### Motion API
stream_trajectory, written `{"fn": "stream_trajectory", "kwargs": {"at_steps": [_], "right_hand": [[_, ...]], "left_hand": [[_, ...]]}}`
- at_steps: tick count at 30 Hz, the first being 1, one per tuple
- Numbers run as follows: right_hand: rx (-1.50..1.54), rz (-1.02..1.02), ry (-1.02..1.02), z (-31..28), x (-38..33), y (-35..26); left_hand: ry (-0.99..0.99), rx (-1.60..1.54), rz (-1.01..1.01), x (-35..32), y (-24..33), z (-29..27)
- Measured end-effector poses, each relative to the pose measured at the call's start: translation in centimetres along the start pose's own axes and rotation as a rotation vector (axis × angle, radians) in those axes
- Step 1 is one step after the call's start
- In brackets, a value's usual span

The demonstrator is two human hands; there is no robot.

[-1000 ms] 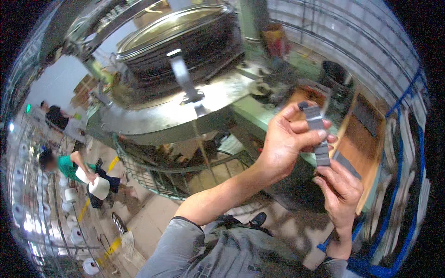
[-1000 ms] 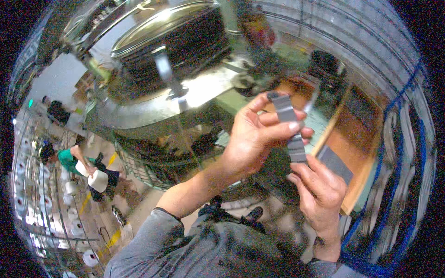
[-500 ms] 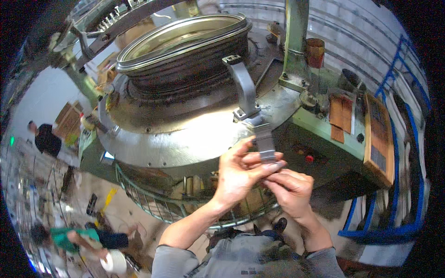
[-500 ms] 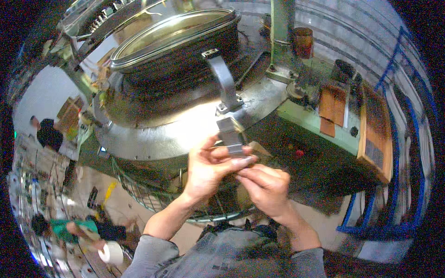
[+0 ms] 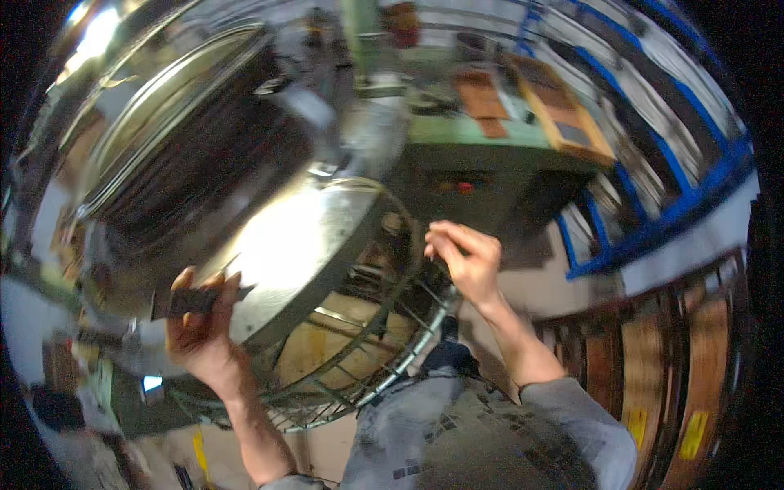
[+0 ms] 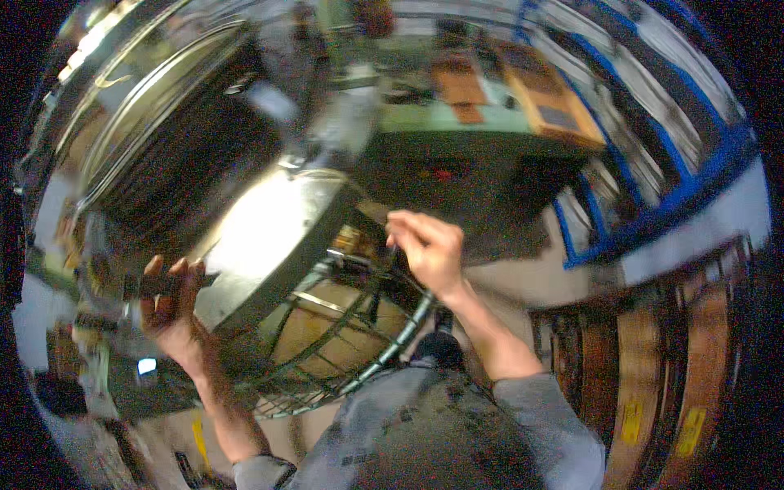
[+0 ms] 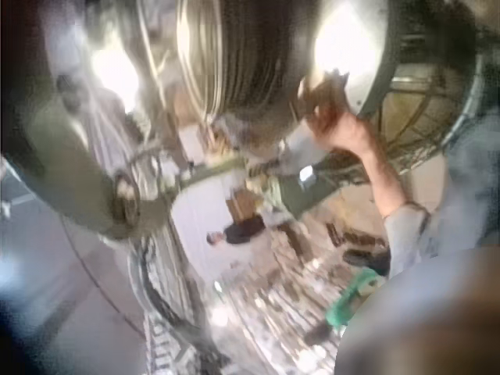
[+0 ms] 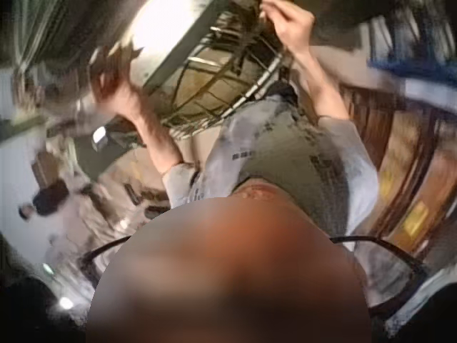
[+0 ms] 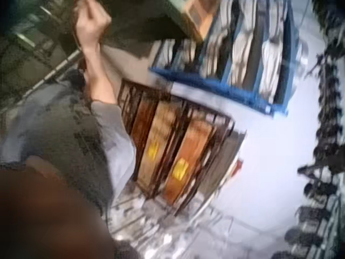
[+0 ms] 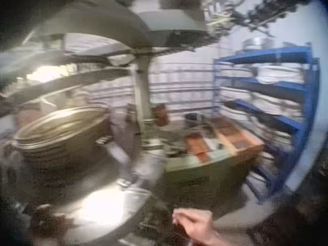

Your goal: The person repeatedly picks small metal strips from a wooden tray and inserts them into slots on a large circular metal machine. The person handles the strips one at a time, aligning and pressing them into place around the machine's rim.

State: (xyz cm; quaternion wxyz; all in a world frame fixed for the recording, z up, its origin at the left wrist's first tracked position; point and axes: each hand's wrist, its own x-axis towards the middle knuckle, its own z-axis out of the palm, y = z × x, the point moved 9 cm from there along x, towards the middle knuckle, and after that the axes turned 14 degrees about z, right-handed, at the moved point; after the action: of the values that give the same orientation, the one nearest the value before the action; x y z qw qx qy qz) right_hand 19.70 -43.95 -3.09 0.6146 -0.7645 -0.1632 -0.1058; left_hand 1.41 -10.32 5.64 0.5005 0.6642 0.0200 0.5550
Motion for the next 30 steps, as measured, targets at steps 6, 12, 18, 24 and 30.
{"fn": "stream_trajectory", "kwargs": {"at_steps": [6, 12, 18, 24, 30], "right_hand": [[-0.158, 0.513, 0.291, -6.2, 1.7, 15.4], [-0.495, -0.006, 0.228, -3.8, 6.9, 17.1], [-0.309, 0.133, 0.243, -4.8, 11.8, 25.2], [0.199, 0.443, 0.170, -6.2, 13.6, 32.2], [-0.073, 0.363, 0.225, -6.5, 12.9, 29.1]], "left_hand": [[-0.050, -0.004, 0.017, 1.2, -0.8, -2.5], [-0.261, -0.142, -0.151, -0.4, -4.2, -1.1], [-0.011, -0.112, -0.085, 0.3, -5.6, -6.4], [-0.005, -0.204, -0.173, 0.1, -6.0, -5.3], [-0.013, -0.272, -0.188, -0.3, -6.2, -5.3]]}}
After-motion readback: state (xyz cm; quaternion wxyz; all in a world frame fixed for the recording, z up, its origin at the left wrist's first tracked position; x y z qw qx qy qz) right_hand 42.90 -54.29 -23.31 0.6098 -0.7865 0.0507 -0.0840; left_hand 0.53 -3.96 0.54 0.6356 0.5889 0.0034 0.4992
